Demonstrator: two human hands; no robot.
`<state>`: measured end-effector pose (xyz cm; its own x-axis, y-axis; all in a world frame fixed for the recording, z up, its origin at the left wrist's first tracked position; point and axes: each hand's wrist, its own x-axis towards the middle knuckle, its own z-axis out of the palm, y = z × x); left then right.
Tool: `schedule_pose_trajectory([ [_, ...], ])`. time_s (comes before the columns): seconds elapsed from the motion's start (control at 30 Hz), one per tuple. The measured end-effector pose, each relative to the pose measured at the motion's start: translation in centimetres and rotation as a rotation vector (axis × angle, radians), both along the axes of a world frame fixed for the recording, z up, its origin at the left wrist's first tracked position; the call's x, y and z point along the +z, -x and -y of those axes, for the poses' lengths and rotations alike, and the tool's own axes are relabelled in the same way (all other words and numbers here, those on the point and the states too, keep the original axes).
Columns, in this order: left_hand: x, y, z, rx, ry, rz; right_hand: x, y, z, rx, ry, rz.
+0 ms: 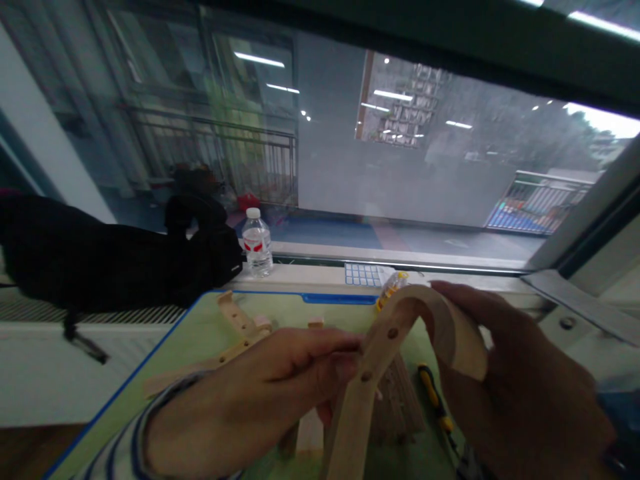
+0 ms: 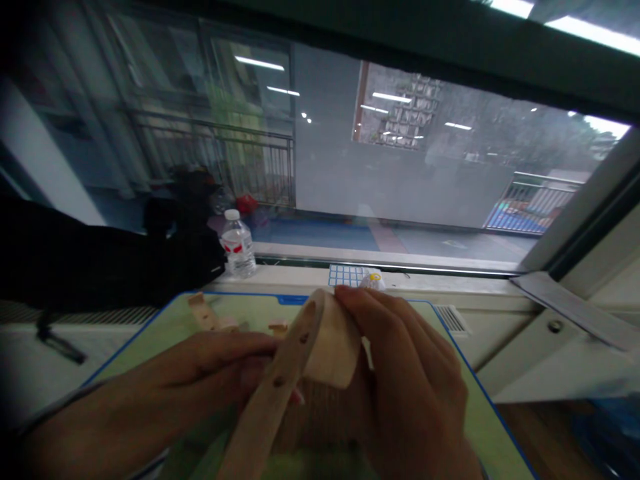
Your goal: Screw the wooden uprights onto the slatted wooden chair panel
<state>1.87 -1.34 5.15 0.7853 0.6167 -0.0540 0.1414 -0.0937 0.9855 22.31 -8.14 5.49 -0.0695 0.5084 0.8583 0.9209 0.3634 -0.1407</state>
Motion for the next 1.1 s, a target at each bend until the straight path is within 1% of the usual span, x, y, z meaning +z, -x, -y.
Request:
schedule_pose_trajectory([
  [0.07, -0.1, -0.1, -0.2, -0.046, 0.070, 0.035, -0.5, 0.0, -0.5, -0.014, 0.002, -0.046],
  [0.1, -0.3, -0.1, -0.3, -0.050, 0.090, 0.081, -0.7, -0.2, -0.7, 0.005, 0.014, -0.030],
  [0.13, -0.4, -0.2, -0.3, -0.033, 0.092, 0.110, -0.9, -0.3, -1.0, 0.006, 0.014, -0.023],
  [0.2, -0.6, -0.5, -0.4, 0.093, 0.035, 0.076, -1.1, -0.6, -1.6, -0.043, -0.016, -0.016],
  [0.23, -0.7, -0.7, -0.4, 0.158, -0.021, 0.045, -1.1, -0.6, -2.0, -0.074, -0.017, -0.011],
  [0.3, -0.8, -1.0, -0.3, 0.296, -0.202, -0.047, -1.2, -0.6, -2.7, -0.107, 0.026, -0.017],
  [0.4, -1.2, -1.4, -0.1, 0.376, -0.530, -0.128, -1.3, -0.5, -3.6, -0.093, 0.125, -0.038],
  [0.43, -1.3, -1.5, 0.0, 0.400, -0.599, -0.143, -1.3, -0.5, -3.8, -0.089, 0.147, -0.044],
  [0.5, -1.5, -1.6, 0.2, 0.433, -0.674, -0.157, -1.5, -0.6, -4.1, -0.090, 0.173, -0.059],
  [0.63, -1.2, -1.5, 0.7, 0.434, -0.708, -0.170, -1.8, -0.9, -4.0, -0.081, 0.215, -0.074],
  [0.73, -1.0, -1.4, 1.3, 0.442, -0.713, -0.198, -1.7, -0.9, -3.7, -0.047, 0.207, -0.059],
  [0.8, -1.1, -1.4, 1.6, 0.433, -0.718, -0.227, -1.6, -0.8, -3.6, -0.014, 0.206, -0.039],
  [0.87, -1.3, -1.4, 1.7, 0.468, -0.760, -0.218, -1.5, -0.6, -3.6, 0.000, 0.205, -0.011],
  [1.03, -1.6, -1.4, 1.0, 0.415, -0.790, -0.186, -1.4, -0.2, -3.6, -0.025, 0.174, 0.048],
  [1.1, -1.6, -1.3, 0.5, 0.365, -0.754, -0.210, -1.5, -0.2, -3.6, -0.017, 0.158, 0.048],
])
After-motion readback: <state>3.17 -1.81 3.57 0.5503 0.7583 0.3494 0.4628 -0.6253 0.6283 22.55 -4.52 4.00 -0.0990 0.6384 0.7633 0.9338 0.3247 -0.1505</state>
